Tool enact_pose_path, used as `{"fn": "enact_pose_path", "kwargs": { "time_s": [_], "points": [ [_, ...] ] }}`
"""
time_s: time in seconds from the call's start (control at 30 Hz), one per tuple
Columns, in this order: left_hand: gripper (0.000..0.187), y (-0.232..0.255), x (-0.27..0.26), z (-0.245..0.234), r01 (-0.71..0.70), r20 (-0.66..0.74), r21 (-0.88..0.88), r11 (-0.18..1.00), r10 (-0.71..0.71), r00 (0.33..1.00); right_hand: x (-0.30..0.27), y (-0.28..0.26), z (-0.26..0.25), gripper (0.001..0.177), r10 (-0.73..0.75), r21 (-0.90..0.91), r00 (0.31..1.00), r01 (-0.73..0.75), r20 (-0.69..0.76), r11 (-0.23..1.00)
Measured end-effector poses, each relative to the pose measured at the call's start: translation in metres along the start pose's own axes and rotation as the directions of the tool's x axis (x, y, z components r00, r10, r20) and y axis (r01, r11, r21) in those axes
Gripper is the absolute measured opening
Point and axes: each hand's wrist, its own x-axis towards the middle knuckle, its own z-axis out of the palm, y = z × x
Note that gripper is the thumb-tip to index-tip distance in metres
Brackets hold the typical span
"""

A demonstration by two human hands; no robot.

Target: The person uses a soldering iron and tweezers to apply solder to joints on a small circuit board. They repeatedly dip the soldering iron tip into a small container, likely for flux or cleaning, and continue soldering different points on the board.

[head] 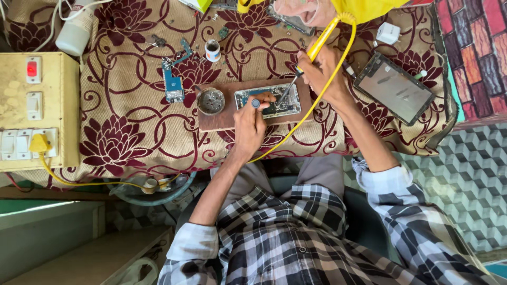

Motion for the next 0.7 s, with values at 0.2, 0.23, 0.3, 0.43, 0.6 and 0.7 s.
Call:
{"fn": "enact_pose_path", "kwargs": {
  "time_s": [0.2,0.23,0.3,0.43,0.6,0.7],
  "points": [
    [0.024,-0.003,0.001,0.000,0.001,-0.007,0.013,1.000,-0.001,1.000,-0.019,0.004,-0.001,0.027,-0.069,0.007,0.992,0.070,-0.105,0.998],
    [0.025,-0.004,0.002,0.000,-0.012,-0.015,0.018,1.000,0.012,1.000,-0.019,0.006,0.000,0.028,-0.039,0.039,0.990,0.044,-0.134,0.998],
    [0.024,-0.005,0.000,0.003,-0.023,-0.020,0.029,0.999,0.024,1.000,-0.026,0.012,0.003,0.030,0.015,0.092,0.980,0.003,-0.198,0.996],
    [0.024,-0.010,-0.001,0.003,-0.028,-0.029,0.065,0.997,0.030,0.999,-0.032,0.019,0.009,0.032,0.073,0.113,0.954,-0.042,-0.290,0.993],
    [0.022,-0.012,-0.001,0.006,-0.039,-0.050,0.058,0.998,0.042,0.998,-0.035,0.027,0.010,0.030,0.049,0.067,0.943,-0.028,-0.328,0.997],
    [0.021,-0.008,0.000,0.004,0.011,-0.053,0.053,0.999,-0.008,0.999,-0.032,0.032,0.010,0.029,0.015,0.057,0.950,0.003,-0.312,0.998]
  ]
}}
